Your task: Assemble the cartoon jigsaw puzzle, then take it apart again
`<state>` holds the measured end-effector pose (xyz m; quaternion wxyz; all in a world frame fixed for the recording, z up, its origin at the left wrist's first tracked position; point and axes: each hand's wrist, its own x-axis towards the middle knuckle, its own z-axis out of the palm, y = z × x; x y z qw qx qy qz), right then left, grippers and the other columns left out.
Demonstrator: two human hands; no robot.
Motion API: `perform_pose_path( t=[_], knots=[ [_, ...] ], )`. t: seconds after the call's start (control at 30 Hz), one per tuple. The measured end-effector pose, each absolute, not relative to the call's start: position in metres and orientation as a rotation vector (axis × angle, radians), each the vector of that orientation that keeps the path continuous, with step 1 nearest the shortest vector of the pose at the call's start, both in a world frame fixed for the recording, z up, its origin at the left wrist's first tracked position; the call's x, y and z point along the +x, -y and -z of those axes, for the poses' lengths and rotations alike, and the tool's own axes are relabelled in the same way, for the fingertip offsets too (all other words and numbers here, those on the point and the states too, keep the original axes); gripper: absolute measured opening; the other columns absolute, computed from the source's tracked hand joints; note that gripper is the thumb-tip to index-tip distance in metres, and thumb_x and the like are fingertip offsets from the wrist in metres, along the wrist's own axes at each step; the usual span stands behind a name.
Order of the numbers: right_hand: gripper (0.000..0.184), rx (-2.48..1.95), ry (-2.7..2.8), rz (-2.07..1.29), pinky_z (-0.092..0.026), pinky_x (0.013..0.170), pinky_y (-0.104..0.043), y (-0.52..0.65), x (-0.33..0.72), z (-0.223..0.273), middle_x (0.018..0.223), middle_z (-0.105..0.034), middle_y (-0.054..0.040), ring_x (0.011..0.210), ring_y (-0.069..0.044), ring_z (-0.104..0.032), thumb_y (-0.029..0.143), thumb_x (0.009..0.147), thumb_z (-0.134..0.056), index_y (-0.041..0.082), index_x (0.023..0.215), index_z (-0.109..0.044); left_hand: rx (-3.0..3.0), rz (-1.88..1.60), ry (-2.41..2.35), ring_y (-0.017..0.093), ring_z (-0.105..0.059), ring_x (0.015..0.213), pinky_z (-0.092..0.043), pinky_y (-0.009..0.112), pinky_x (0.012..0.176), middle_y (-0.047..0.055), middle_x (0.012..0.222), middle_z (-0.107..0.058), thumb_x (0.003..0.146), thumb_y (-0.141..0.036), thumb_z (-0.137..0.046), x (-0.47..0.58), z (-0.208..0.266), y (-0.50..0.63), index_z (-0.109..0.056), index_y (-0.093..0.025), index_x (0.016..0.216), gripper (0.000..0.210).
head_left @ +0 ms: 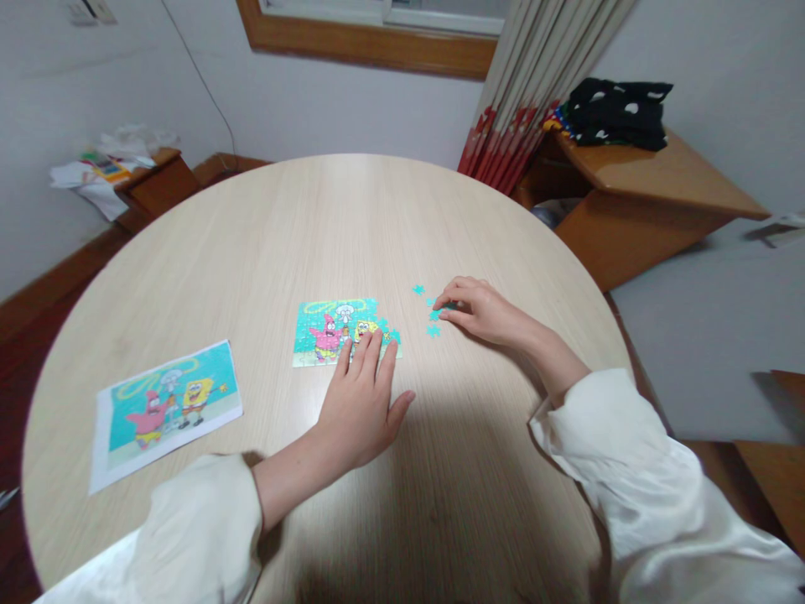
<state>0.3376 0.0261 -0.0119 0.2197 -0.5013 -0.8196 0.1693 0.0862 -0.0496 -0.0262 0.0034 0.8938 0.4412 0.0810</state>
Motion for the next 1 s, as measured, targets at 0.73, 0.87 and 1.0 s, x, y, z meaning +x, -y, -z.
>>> perform_pose_path(
  t=[0.73, 0.87, 1.0],
  knots=[
    [0.031, -1.494, 1.833, -0.427, -0.047, 0.062, -0.031, -0.023, 0.316, 0.012, 0.065, -0.062, -0.0015, 0.056, -0.014, -0.058, 0.044, 0.091, -0.048, 0.019, 0.081, -0.061, 2.793, -0.213, -1.389, 0.036, -0.031, 0.139, -0.024, 0.053, 0.113, 0.023, 0.148, -0.037, 0.094, -0.046, -0.039, 0.087, 0.024, 0.050, -0.039, -0.005, 0.140, 0.061],
    [0.030, -1.487, 1.844, -0.353, -0.047, 0.065, -0.033, -0.025, 0.321, 0.012, 0.073, -0.067, -0.0048, 0.064, -0.017, -0.060, 0.045, 0.090, -0.050, 0.020, 0.079, -0.064, 2.797, -0.226, -1.389, 0.036, -0.031, 0.139, -0.024, 0.053, 0.113, 0.023, 0.149, -0.036, 0.094, -0.046, -0.039, 0.086, 0.026, 0.051, -0.039, -0.005, 0.140, 0.061],
    [0.027, -1.377, 1.984, -0.375, -0.047, 0.071, -0.035, -0.023, 0.324, 0.007, 0.079, -0.068, -0.0063, 0.074, -0.019, -0.060, 0.042, 0.088, -0.055, 0.021, 0.076, -0.067, 2.791, -0.214, -1.382, 0.036, -0.031, 0.139, -0.023, 0.053, 0.114, 0.024, 0.148, -0.037, 0.094, -0.046, -0.039, 0.086, 0.026, 0.050, -0.041, -0.004, 0.139, 0.061]
  ],
)
